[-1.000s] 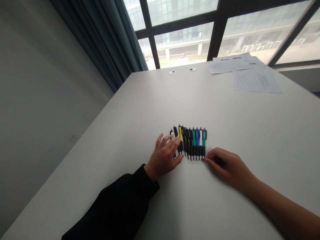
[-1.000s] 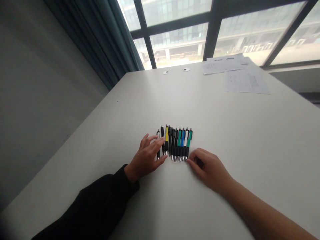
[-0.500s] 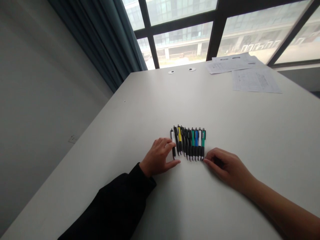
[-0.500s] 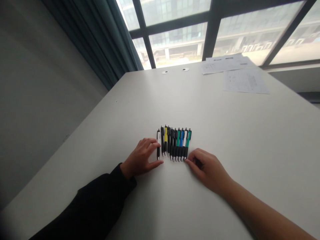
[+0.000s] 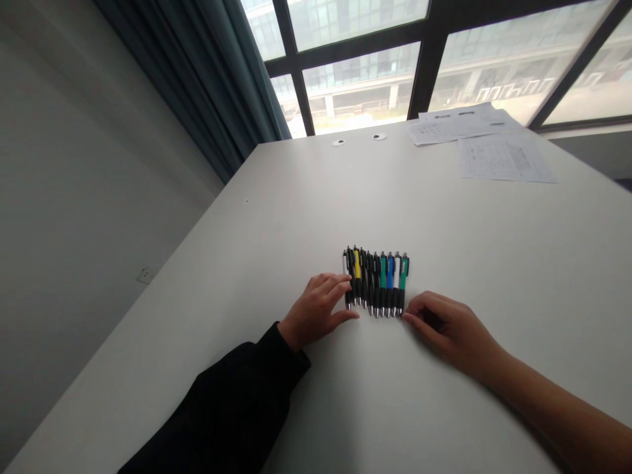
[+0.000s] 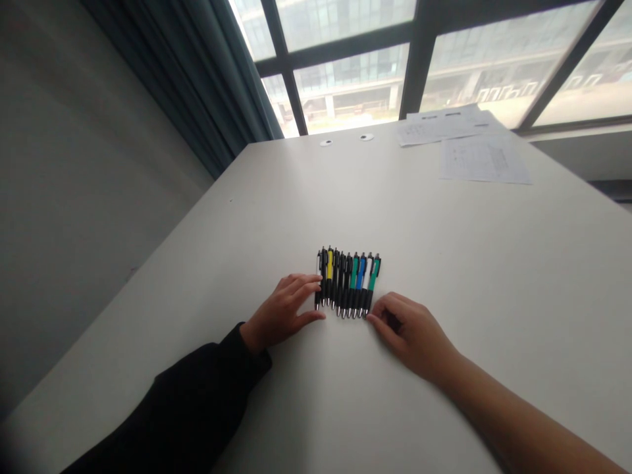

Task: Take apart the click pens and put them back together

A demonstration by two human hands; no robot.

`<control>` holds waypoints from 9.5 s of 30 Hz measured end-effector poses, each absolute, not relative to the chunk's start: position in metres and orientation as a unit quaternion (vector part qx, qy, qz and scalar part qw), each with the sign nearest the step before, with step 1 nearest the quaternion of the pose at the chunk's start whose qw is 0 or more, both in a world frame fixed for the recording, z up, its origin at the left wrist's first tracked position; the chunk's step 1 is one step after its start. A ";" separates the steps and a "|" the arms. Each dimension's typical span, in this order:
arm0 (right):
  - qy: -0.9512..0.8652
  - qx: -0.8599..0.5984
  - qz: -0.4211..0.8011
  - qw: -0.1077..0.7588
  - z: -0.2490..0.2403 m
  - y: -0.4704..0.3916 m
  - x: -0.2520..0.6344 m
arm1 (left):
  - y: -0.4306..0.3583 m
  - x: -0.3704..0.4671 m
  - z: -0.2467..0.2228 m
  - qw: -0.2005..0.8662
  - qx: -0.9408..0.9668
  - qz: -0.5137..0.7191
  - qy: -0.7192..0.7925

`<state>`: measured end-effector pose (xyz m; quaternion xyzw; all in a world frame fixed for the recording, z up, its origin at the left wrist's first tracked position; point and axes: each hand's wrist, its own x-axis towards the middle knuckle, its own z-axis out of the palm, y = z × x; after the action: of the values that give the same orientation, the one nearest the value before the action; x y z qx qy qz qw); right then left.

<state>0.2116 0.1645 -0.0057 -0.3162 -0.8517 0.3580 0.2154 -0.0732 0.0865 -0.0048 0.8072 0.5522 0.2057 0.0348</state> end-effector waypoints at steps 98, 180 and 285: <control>-0.973 -0.215 0.049 0.065 -0.011 0.109 0.316 | 0.014 0.000 0.011 0.149 0.882 0.067 0.442; -0.790 -0.436 0.316 0.293 0.002 0.121 0.329 | 0.052 0.049 0.004 0.165 0.772 0.370 0.490; -0.802 -0.279 0.504 0.155 0.020 0.087 0.311 | 0.049 0.079 0.004 0.678 0.337 0.592 0.277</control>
<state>0.3109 0.0868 0.0197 -0.2794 -0.8022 0.5043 0.1549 0.0786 0.0486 0.0035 0.3366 0.2773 0.5918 0.6779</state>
